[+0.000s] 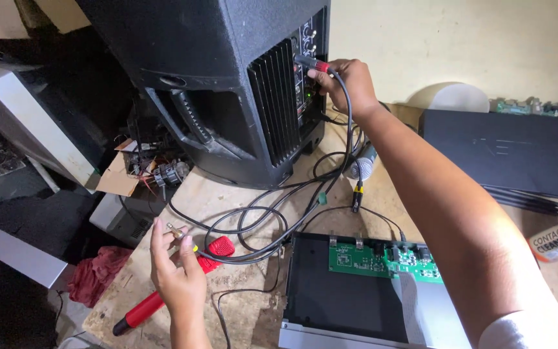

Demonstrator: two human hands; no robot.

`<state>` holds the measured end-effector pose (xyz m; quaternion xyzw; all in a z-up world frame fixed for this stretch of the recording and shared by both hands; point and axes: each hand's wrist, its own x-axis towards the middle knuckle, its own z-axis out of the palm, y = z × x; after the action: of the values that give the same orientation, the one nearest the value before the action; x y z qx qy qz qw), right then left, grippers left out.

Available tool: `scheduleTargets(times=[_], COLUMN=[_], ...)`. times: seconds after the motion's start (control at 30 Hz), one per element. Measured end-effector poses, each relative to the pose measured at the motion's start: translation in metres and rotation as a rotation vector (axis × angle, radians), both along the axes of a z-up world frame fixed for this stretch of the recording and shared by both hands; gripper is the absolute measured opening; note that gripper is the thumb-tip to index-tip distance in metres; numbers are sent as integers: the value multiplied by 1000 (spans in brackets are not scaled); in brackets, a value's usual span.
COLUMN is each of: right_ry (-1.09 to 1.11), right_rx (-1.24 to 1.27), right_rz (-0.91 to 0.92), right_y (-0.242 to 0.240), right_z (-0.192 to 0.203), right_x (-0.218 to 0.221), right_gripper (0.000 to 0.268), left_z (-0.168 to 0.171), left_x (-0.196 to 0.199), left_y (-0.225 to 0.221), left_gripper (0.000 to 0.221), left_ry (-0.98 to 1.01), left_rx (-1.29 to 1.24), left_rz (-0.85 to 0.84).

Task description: Connecting audio cables between a powered speaker and an amplifier unit, then organizing the cables.

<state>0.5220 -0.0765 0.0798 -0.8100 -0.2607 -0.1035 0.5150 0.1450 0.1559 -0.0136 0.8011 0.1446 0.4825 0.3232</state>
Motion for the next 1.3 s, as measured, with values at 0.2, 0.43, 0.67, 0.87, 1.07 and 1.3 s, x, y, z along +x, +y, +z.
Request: scheduleTargets(times=[0.2,0.43,0.67,0.87,1.07,1.3], right_ry=[-131,-214,-78,-117,-116,-84], right_rx=[143,110,45,62,63,47], right_rz=[179,150,32,40,37,35], right_y=[-11,-8,-4,-3,-4,-4], right_z=[10,35,53,43,40,44], right_x=[9,8,-7,3,7,1], right_gripper=[22,26,17,21,23,30], left_z=[4,1,-7,-4,1,-9], left_x=[0,0,-1,1,0,-1], left_y=[-3,-1,2,-1,-2,-1], left_gripper=[38,36,55,47,48,65], left_ry=[-21,-53,-61,-103,-103,-107], left_rx=[81,106,66,68,59,-31], left_rz=[37,57,71,25,39,2])
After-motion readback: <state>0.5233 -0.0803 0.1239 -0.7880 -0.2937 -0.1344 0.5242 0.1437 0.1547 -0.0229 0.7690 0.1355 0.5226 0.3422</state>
